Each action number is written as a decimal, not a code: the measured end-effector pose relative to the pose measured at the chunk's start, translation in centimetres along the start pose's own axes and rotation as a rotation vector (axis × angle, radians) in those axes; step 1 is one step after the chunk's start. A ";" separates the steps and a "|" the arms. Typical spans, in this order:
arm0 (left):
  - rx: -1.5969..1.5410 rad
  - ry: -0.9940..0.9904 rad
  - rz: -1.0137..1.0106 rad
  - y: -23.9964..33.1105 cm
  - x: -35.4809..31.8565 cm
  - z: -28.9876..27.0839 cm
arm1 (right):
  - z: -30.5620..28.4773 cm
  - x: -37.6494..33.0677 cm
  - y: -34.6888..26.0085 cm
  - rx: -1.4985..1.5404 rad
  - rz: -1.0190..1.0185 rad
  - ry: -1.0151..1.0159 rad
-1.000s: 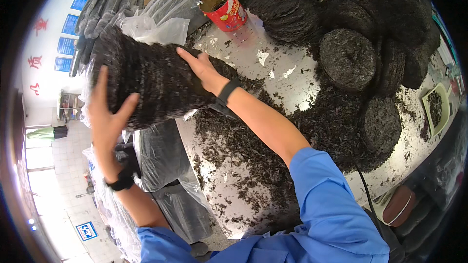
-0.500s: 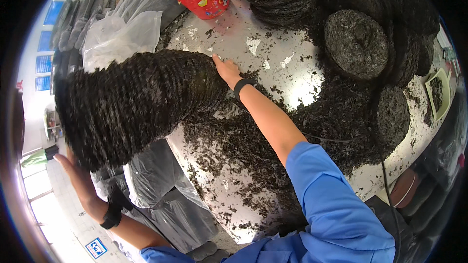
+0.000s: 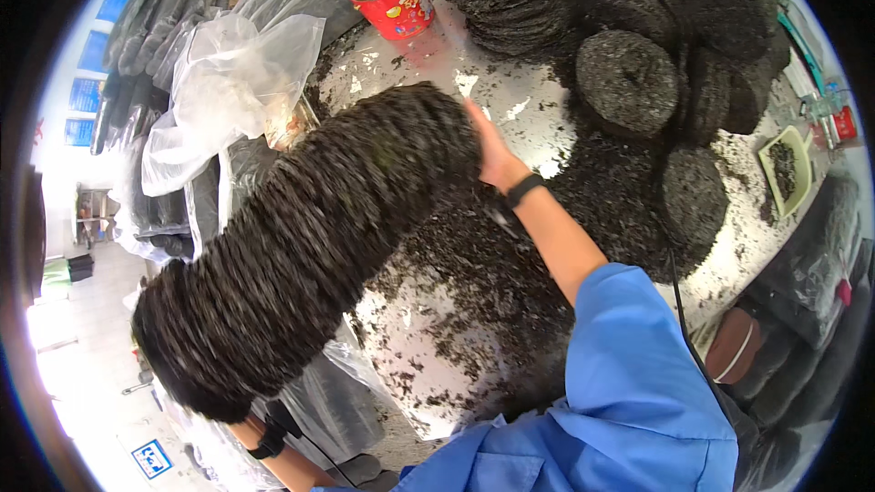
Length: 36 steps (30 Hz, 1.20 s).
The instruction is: The person repeatedly picks up dark, compressed circular discs from a table, places them into clear plastic bags, and then removes them to place them back on the table. This cycle of bagging and unbagging is performed multiple times with different discs.
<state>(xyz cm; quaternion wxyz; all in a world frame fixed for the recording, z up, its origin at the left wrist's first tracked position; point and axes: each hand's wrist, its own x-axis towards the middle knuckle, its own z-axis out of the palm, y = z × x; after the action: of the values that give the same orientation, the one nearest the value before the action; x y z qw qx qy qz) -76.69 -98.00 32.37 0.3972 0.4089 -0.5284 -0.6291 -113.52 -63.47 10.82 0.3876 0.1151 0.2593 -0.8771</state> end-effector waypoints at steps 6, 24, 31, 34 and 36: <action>0.061 -0.124 -0.246 -6.2 -8.9 -7.6 | -10.8 -21.5 -3.1 -0.338 -0.351 0.158; 0.177 -0.512 -1.045 -20.0 -19.0 -11.4 | -17.2 -49.7 7.1 -0.479 -0.099 0.786; -0.123 -0.773 -0.542 -17.6 -21.5 -11.4 | -14.6 -50.2 9.0 -0.342 -0.223 0.705; 0.042 -0.663 -0.251 -20.8 -15.8 -13.7 | -17.0 -50.4 7.0 -0.214 -0.314 0.506; 0.118 -0.596 -0.261 -21.9 -14.1 -13.6 | -18.9 -49.8 5.9 -0.369 -0.435 0.686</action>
<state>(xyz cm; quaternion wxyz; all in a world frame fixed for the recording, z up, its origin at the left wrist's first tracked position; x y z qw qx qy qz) -60.50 -86.78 10.53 0.1166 0.2933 -0.6003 -0.7349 -75.67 -25.64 12.88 0.0999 0.2711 0.5433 -0.7883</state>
